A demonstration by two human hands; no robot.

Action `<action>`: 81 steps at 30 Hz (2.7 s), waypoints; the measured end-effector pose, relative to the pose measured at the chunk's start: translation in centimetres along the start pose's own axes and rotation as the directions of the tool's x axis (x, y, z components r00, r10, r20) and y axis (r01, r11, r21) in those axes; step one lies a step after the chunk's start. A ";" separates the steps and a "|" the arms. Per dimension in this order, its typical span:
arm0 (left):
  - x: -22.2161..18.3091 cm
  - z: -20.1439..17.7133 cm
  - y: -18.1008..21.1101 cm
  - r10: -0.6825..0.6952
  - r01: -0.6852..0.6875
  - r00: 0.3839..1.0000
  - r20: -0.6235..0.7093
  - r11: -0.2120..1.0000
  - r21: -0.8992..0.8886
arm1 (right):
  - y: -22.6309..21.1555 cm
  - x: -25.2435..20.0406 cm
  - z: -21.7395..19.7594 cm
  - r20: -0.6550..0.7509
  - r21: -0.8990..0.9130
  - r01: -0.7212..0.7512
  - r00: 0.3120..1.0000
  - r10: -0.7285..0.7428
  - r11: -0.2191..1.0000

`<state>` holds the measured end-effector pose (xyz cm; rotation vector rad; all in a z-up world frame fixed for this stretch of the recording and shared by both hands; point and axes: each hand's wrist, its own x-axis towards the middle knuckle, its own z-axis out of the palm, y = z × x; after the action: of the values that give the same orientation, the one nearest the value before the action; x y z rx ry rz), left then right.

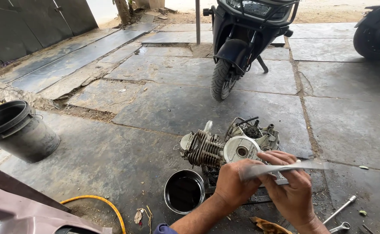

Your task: The person sits on the ground next to a disassembled motorcycle engine and files a small metal component, holding the part in one hand and a flat file in the other, repeatedly stroking the file along the part and repositioning it between strokes.

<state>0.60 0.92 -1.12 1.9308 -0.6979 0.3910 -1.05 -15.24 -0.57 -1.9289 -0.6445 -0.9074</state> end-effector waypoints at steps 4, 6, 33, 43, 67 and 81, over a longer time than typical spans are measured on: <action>0.2 0.1 -0.3 0.019 -0.018 1.000 -0.006 0.990 0.138 | 1.6 -0.9 0.0 -0.070 0.028 -0.100 0.992 0.102 0.995; 0.3 -0.1 0.1 -0.045 0.044 0.999 0.001 0.990 0.133 | 2.5 -1.2 -0.3 -0.116 0.136 -0.190 0.972 0.206 0.972; -0.7 1.8 -2.9 0.306 -0.278 0.950 -0.062 0.918 0.282 | 11.0 -3.2 -0.8 0.053 0.089 -0.179 0.983 0.174 0.980; -0.9 3.8 -5.0 0.112 -0.093 0.981 -0.157 0.988 0.122 | 17.7 -5.2 1.6 0.124 -0.071 -0.092 0.987 0.100 0.993; -0.4 1.8 -2.9 0.122 -0.107 0.990 -0.076 0.979 0.173 | 7.8 -2.6 -0.8 0.093 -0.200 0.073 0.994 -0.055 0.977; -0.8 1.6 -2.1 0.221 -0.214 0.973 -0.071 0.972 0.094 | 7.5 -4.0 -0.9 -0.003 -0.038 -0.160 0.987 0.160 0.986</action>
<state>1.25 0.40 -3.71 1.9123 -0.8540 0.6414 1.64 -19.92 -7.18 -1.9829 -0.4675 -0.8242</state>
